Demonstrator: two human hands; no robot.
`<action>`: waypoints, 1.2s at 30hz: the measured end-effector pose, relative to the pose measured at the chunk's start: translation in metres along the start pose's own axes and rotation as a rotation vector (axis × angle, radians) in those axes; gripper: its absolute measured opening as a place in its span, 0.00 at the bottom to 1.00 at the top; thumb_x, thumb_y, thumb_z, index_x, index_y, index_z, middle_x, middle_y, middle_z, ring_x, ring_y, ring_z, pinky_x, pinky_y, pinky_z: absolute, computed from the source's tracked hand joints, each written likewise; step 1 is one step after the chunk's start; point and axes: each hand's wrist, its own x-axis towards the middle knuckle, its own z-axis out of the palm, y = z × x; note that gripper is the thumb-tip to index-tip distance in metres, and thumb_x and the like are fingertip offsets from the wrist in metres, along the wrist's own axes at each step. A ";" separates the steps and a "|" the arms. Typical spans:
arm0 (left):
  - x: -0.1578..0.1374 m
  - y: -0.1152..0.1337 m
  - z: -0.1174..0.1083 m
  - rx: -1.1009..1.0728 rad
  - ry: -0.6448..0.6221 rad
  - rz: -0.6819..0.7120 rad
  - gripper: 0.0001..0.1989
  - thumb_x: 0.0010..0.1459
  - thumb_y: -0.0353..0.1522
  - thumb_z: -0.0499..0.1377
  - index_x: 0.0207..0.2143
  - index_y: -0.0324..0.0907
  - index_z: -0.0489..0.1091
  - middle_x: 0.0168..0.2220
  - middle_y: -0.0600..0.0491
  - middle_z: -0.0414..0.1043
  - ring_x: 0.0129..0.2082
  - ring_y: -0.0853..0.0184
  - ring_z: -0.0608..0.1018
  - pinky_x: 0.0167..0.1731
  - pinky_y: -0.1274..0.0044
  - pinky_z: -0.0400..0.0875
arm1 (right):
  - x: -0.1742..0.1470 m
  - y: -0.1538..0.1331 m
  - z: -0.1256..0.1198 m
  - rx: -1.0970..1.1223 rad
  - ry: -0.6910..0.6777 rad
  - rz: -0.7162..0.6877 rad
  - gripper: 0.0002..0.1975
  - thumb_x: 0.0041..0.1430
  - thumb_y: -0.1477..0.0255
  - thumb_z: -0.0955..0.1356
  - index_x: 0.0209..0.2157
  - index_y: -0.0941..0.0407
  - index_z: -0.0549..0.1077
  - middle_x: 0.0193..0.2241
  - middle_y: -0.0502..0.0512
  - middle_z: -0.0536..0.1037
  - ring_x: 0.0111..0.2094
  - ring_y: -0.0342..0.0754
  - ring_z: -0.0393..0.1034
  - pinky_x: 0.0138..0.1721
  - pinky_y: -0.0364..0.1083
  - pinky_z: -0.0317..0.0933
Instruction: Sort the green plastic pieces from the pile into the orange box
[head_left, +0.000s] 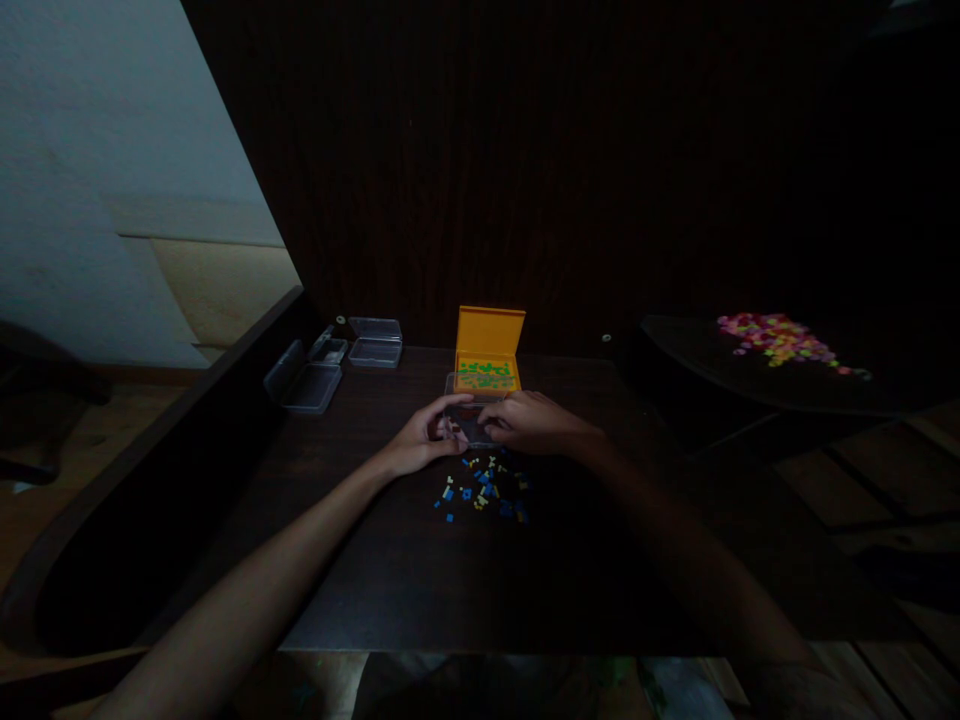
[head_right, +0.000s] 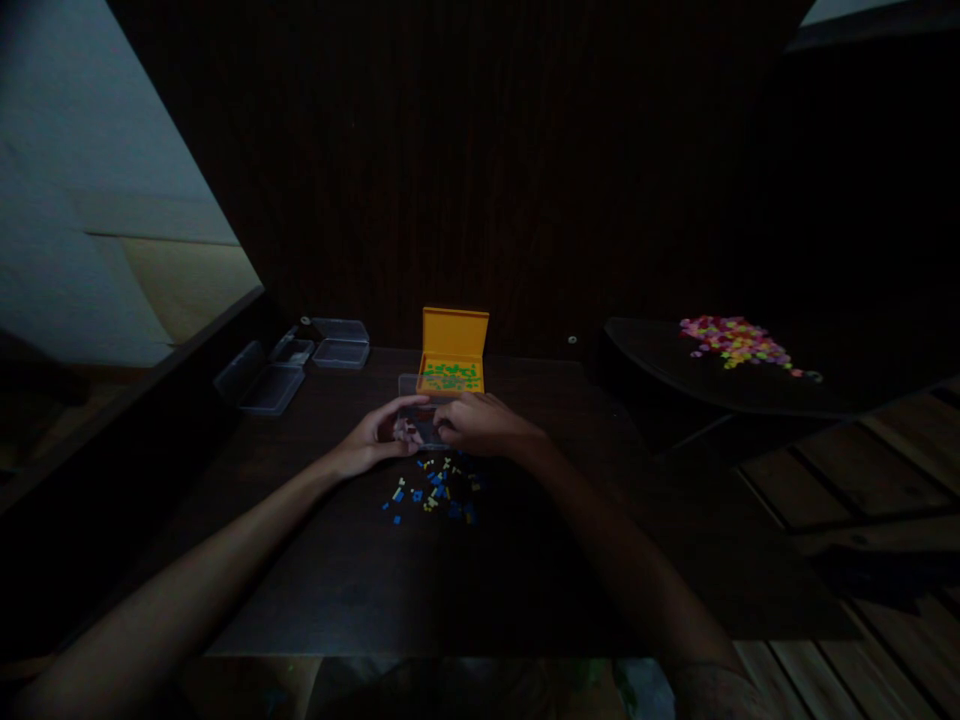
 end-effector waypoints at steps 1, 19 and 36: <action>0.000 0.001 0.000 0.003 0.002 0.000 0.34 0.48 0.30 0.67 0.58 0.41 0.62 0.34 0.53 0.72 0.33 0.68 0.73 0.39 0.73 0.68 | 0.000 0.000 0.000 -0.001 0.005 0.001 0.17 0.61 0.69 0.59 0.42 0.53 0.77 0.37 0.55 0.79 0.34 0.48 0.70 0.31 0.43 0.53; 0.000 0.002 0.001 -0.009 0.012 -0.021 0.35 0.47 0.29 0.68 0.57 0.40 0.61 0.38 0.52 0.72 0.33 0.70 0.74 0.38 0.75 0.68 | 0.001 0.004 0.000 -0.033 -0.001 0.021 0.16 0.62 0.69 0.59 0.42 0.53 0.77 0.40 0.55 0.79 0.37 0.49 0.71 0.33 0.44 0.55; 0.000 -0.002 -0.001 0.022 -0.004 0.007 0.34 0.49 0.29 0.67 0.58 0.41 0.61 0.32 0.54 0.72 0.32 0.69 0.74 0.38 0.73 0.68 | -0.001 -0.001 -0.002 0.019 -0.024 -0.010 0.18 0.61 0.70 0.60 0.46 0.51 0.77 0.36 0.53 0.79 0.32 0.46 0.69 0.32 0.43 0.53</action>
